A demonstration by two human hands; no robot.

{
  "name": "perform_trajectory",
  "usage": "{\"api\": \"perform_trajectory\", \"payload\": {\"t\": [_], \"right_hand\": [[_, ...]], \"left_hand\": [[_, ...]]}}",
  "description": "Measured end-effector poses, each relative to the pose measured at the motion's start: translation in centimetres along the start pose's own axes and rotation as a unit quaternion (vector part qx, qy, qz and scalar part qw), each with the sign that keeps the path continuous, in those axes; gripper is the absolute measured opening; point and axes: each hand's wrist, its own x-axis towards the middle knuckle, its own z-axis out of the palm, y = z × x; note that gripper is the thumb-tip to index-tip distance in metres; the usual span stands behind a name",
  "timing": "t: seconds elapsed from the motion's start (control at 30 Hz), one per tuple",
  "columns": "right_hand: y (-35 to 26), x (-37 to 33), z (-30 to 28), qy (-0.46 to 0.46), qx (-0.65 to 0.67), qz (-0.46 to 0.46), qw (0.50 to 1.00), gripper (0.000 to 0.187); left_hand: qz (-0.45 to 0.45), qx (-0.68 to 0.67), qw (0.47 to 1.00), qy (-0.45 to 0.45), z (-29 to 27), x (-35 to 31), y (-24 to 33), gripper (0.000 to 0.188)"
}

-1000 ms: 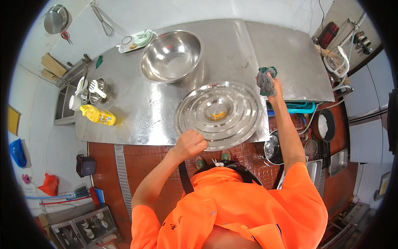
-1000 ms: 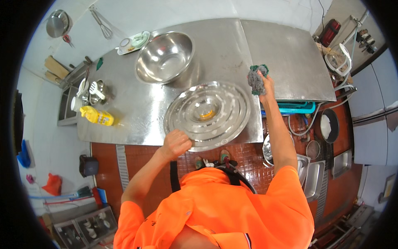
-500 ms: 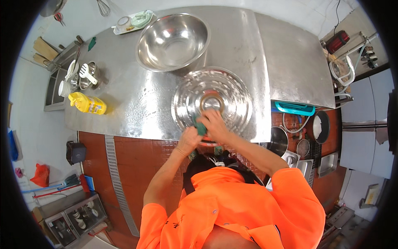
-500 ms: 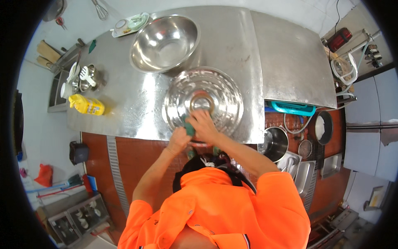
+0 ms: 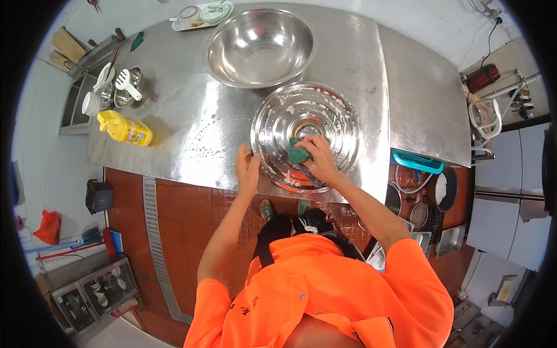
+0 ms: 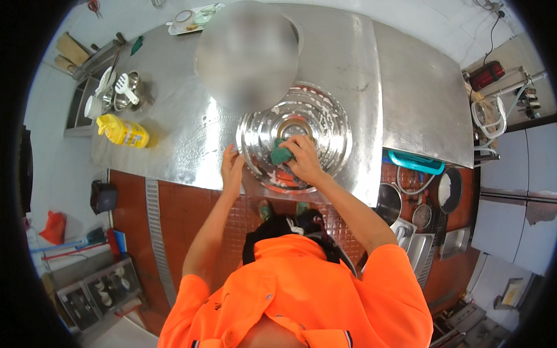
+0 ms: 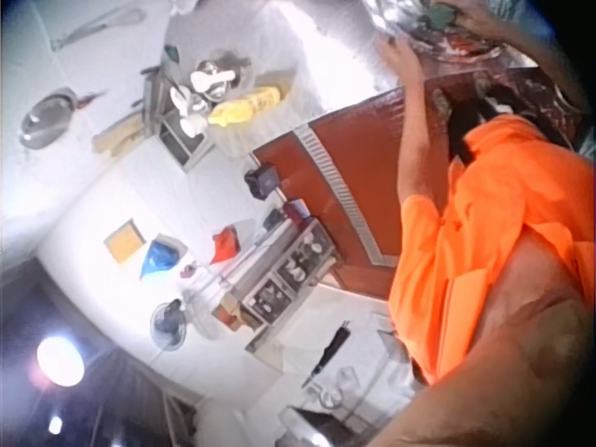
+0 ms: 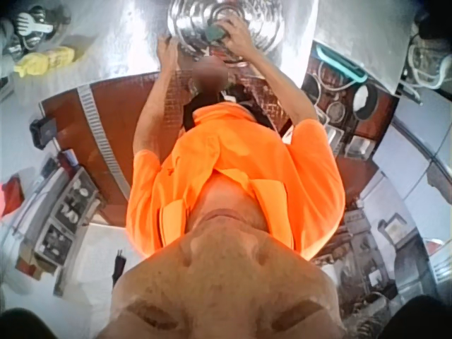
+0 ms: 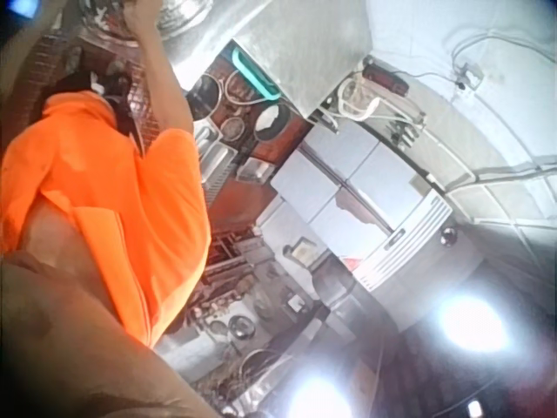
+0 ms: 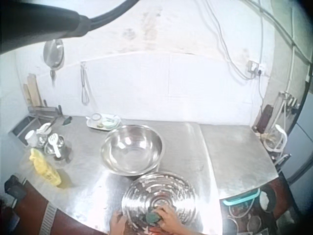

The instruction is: The person scrubs a round metal lid with a green sponge, then moves to a sink to scrub a rectangular metal tray. The person uses the sponge to clean the surfaces of the utensils in a commercial kitchen setting.

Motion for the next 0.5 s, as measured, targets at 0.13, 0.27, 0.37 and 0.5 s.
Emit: {"api": "perform_trajectory", "payload": {"t": [0.13, 0.27, 0.37, 0.5], "right_hand": [[-1.6, -0.9, 0.5, -0.029, -0.128, -0.083, 0.988, 0.042], [-2.6, 1.8, 3.5, -0.011, -0.062, -0.146, 0.987, 0.038], [0.7, 7.8, 3.6, -0.036, -0.042, -0.118, 0.991, 0.043], [9.1, 4.3, -3.6, 0.074, -0.131, -0.028, 0.988, 0.042]], "left_hand": [[-0.207, -0.210, 0.955, -0.043, 1.2, 3.4, -0.4, 0.044], [-0.245, -0.224, 0.943, 0.022, 3.8, 1.8, 0.8, 0.029], [-0.239, -0.225, 0.944, 0.037, 4.5, 0.3, -2.3, 0.023], [-0.288, -0.262, 0.908, 0.152, 4.0, -0.2, -3.9, 0.020]]}}
